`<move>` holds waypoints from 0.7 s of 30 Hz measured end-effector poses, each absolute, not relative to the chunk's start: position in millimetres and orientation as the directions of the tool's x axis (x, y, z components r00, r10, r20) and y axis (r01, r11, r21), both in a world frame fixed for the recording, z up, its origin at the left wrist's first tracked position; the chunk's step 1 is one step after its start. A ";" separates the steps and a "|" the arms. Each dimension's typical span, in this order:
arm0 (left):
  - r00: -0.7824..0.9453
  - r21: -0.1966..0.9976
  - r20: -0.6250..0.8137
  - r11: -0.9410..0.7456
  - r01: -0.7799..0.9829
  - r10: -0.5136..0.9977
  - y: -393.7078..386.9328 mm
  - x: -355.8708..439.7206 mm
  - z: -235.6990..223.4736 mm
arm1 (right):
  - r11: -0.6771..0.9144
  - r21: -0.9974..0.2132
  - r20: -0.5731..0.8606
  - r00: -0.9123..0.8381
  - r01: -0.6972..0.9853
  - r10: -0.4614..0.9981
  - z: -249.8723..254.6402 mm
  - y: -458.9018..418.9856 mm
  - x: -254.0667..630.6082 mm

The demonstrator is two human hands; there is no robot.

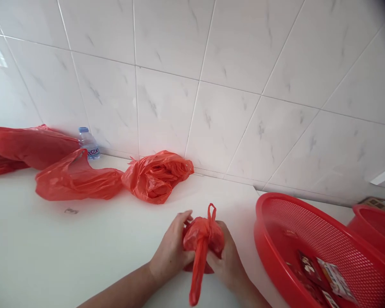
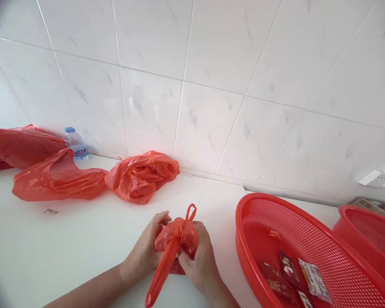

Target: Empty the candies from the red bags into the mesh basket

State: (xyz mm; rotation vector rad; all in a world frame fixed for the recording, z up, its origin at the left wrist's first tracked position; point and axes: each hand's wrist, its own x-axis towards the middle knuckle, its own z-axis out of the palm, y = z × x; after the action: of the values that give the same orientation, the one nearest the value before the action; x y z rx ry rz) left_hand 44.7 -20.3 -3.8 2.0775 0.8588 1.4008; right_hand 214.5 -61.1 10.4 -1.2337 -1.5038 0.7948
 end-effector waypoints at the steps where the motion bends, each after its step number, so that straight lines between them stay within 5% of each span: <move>1: 0.288 0.600 0.700 -0.757 0.258 0.654 -21.5 40.5 1.1 | 0.280 -0.922 0.284 -0.023 0.266 0.958 15.1 -61.4 220.6; 4: 0.378 0.284 0.836 -0.903 0.324 0.398 -26.0 30.5 14.2 | 0.202 -0.965 0.217 0.077 0.169 0.973 29.2 -57.5 235.7; 6: 0.471 0.180 0.812 -0.915 0.360 0.345 -28.9 27.3 19.4 | 0.102 -0.978 0.134 0.173 0.181 0.976 38.5 -50.5 238.1; 9: 0.628 0.093 0.707 -0.924 0.372 0.324 -32.6 25.5 21.3 | -0.015 -0.979 0.001 0.078 0.203 0.997 50.5 -36.5 229.8; 12: 0.703 0.041 0.653 -0.940 0.340 0.282 -37.4 25.8 18.6 | -0.058 -0.978 -0.060 -0.004 0.200 0.998 54.4 -21.3 219.5; 21: 0.721 0.126 0.676 -0.988 0.088 0.151 -62.1 42.1 19.6 | -0.002 -0.967 0.091 0.348 0.257 0.933 18.4 3.5 246.7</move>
State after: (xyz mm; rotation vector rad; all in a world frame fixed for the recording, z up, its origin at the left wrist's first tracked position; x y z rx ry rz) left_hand 42.1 -62.1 19.6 2.8353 0.1972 1.1250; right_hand 246.7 3.5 18.4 -1.5078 -1.1279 0.7686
